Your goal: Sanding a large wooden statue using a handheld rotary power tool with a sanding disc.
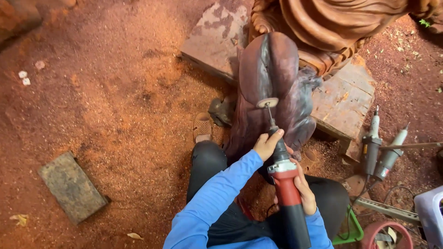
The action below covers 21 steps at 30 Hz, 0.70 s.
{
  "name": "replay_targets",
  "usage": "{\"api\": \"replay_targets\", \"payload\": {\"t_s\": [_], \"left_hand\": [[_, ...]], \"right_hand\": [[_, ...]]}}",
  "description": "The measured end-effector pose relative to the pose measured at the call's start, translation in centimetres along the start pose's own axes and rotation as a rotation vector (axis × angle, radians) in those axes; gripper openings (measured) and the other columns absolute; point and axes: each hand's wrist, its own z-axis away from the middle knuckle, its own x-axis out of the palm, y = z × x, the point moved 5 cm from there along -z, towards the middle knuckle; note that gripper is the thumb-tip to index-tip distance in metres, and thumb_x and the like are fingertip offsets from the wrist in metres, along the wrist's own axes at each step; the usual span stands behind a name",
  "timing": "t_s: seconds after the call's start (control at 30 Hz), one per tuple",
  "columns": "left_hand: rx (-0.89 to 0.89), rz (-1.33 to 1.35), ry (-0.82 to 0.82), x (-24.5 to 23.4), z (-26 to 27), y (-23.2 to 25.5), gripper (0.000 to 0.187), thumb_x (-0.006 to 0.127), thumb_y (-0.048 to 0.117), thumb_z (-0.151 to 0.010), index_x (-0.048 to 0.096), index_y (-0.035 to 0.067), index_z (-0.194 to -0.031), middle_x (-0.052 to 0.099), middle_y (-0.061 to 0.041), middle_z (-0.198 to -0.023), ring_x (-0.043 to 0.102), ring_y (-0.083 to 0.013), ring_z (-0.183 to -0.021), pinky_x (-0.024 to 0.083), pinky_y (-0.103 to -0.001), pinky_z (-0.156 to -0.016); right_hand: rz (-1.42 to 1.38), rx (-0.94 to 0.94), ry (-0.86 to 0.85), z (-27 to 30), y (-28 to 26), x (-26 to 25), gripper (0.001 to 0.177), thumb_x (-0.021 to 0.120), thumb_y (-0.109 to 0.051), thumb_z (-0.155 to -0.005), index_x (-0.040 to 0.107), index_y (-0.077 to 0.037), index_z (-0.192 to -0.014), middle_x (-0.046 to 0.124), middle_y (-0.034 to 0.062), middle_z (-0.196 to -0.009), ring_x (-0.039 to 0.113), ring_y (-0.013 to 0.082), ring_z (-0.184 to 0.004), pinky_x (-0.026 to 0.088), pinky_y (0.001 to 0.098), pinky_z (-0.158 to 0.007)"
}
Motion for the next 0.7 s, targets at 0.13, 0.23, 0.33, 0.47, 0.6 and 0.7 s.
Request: {"api": "replay_targets", "payload": {"t_s": [0.13,0.23,0.33,0.47,0.6,0.7], "left_hand": [[-0.036,-0.022,0.029,-0.4,-0.1,0.4,0.056,0.05,0.05,-0.099,0.067,0.003,-0.074,0.077,-0.017,-0.078,0.071,-0.0214,-0.07,0.059,-0.032,-0.077],[0.001,-0.263,0.102,-1.0,0.3,1.3,0.066,0.049,0.075,-0.094,0.085,0.02,-0.084,0.079,-0.004,-0.093,0.073,-0.0255,-0.099,0.052,-0.035,-0.107],[0.027,-0.183,0.145,-1.2,0.6,2.7,0.068,0.049,0.073,-0.094,0.082,0.015,-0.079,0.08,-0.003,-0.087,0.075,-0.0189,-0.094,0.055,-0.03,-0.1],[-0.041,-0.108,0.136,-1.1,0.9,2.4,0.061,0.05,0.062,-0.095,0.073,0.008,-0.08,0.079,-0.01,-0.084,0.074,-0.0207,-0.085,0.057,-0.032,-0.091],[-0.12,-0.105,0.116,-1.8,1.9,2.4,0.057,0.048,0.054,-0.097,0.073,0.005,-0.08,0.079,-0.011,-0.081,0.073,-0.018,-0.078,0.058,-0.031,-0.086],[-0.04,-0.068,0.11,-2.9,0.5,1.8,0.064,0.047,0.053,-0.096,0.079,0.002,-0.077,0.079,-0.012,-0.079,0.07,-0.0181,-0.07,0.058,-0.03,-0.083]], "right_hand": [[0.029,0.017,-0.007,-1.0,0.4,0.4,0.071,0.061,-0.037,-0.102,0.019,-0.019,-0.156,0.061,0.0383,-0.098,0.069,0.0455,-0.052,0.058,0.0521,-0.036],[0.022,-0.04,-0.061,-2.4,0.9,0.0,0.063,0.052,-0.038,-0.105,0.018,-0.024,-0.156,0.062,0.0343,-0.096,0.073,0.0494,-0.054,0.066,0.0574,-0.038],[0.023,-0.046,-0.058,-3.3,0.6,0.1,0.061,0.05,-0.036,-0.105,0.02,-0.021,-0.156,0.062,0.0377,-0.09,0.073,0.0513,-0.052,0.064,0.0573,-0.035],[0.023,0.068,0.021,-1.6,-0.9,1.8,0.065,0.057,-0.039,-0.1,0.024,-0.026,-0.155,0.061,0.0349,-0.093,0.07,0.0469,-0.049,0.06,0.0515,-0.031],[0.024,0.186,0.039,-1.2,0.0,0.9,0.068,0.061,-0.041,-0.097,0.025,-0.029,-0.153,0.061,0.0323,-0.1,0.069,0.0449,-0.051,0.059,0.0493,-0.034],[-0.002,0.11,-0.004,-2.6,0.5,1.8,0.063,0.059,-0.036,-0.1,0.025,-0.022,-0.151,0.06,0.0345,-0.096,0.065,0.043,-0.044,0.055,0.0498,-0.031]]}}
